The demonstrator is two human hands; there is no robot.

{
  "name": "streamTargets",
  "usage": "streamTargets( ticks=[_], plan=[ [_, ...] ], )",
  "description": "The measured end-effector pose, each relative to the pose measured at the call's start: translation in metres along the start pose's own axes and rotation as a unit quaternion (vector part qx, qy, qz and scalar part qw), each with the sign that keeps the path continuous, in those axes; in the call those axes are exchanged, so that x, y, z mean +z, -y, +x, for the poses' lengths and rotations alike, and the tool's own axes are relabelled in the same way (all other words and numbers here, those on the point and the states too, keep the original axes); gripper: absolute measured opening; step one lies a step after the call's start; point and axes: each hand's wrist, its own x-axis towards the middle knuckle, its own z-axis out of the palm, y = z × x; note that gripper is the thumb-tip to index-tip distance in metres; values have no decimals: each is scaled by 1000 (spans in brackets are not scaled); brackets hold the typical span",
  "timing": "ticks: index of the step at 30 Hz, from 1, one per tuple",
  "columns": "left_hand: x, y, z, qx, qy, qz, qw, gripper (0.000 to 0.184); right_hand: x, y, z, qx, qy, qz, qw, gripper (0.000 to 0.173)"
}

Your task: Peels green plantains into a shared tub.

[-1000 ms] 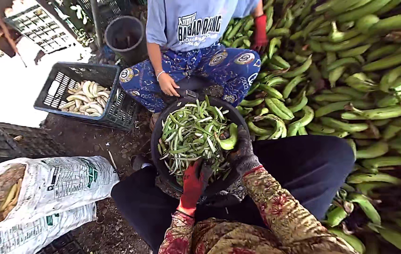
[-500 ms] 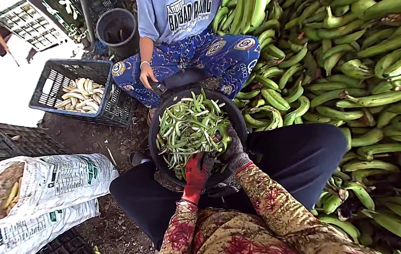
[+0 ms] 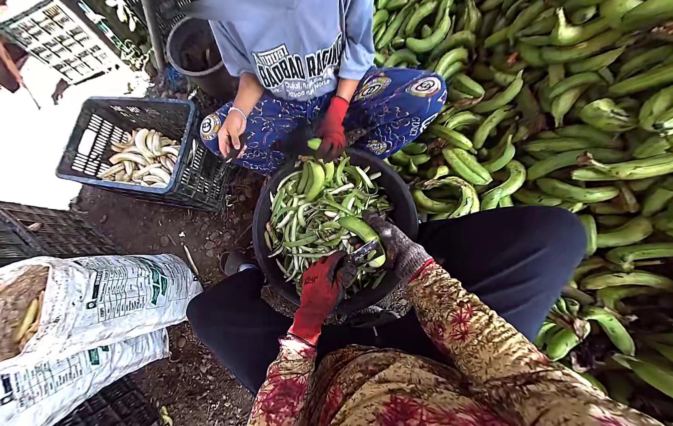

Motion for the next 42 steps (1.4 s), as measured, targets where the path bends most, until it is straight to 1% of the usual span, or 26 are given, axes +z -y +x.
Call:
streamTargets(
  ticks=[3,5,8,9,10,12,15,17,18,20,21,23,25,27,29,30,31,33,35,37,38,40,41,42],
  plan=[
    [12,4,9,-42,-55,21,997,49,8,-10,-4,-20,-43,-33,998,58],
    [15,5,20,-97,-94,36,990,48,15,-19,-5,-33,-58,-34,997,57],
    [7,14,41,-207,-119,24,971,47,19,-28,-14,-56,-31,-94,993,55],
    [4,20,46,-226,-127,10,966,48,18,-29,-18,-55,-19,-105,993,55],
    [-1,25,50,-227,-133,-11,965,49,18,-29,-19,-52,-11,-95,994,53],
    [-10,23,48,-192,-125,-63,971,48,12,-25,-13,-44,-4,-54,998,48],
    [-12,11,30,-91,-66,-132,985,44,3,-15,2,-58,-16,5,998,42],
    [-8,6,17,-34,2,-157,987,45,1,-7,9,-85,-39,-3,996,43],
    [-7,4,10,-11,26,-161,987,46,-1,-3,12,-84,-39,0,996,45],
    [-3,1,2,13,34,-158,987,49,-1,1,15,-66,-23,14,997,47],
    [-1,3,1,12,26,-152,988,50,1,1,15,-53,-19,20,998,49],
    [1,6,6,-18,-1,-103,995,51,9,-4,11,-41,-24,-3,999,54],
    [1,10,15,-62,-63,-20,996,46,17,-13,4,-50,-15,-40,998,50],
    [-5,15,29,-117,-132,44,983,44,23,-20,-6,-30,7,-46,998,45],
    [-15,25,44,-175,-161,53,970,45,25,-30,-10,15,4,-47,999,49],
    [-19,29,49,-183,-164,44,968,45,23,-33,-11,25,5,-48,999,52],
    [-23,30,51,-178,-154,26,972,45,20,-33,-10,23,1,-49,999,54],
    [-27,22,46,-147,-113,-37,982,46,15,-26,-5,-10,-16,-55,998,52],
    [-25,9,33,-94,-67,-101,988,43,8,-17,5,-77,-42,-85,992,49],
    [-17,-1,17,-40,-25,-161,986,43,1,-7,16,-145,-85,-142,976,54],
    [-13,-4,10,-20,-14,-181,983,43,1,-2,19,-154,-101,-147,972,58],
    [-8,-5,6,-13,-10,-165,986,46,7,4,19,-135,-101,-105,980,60],
    [-8,-5,9,-27,-26,-124,992,46,10,2,18,-114,-79,-69,988,59],
    [-10,-5,16,-50,-52,-67,995,44,13,-2,16,-89,-38,-28,995,53]
  ],
)
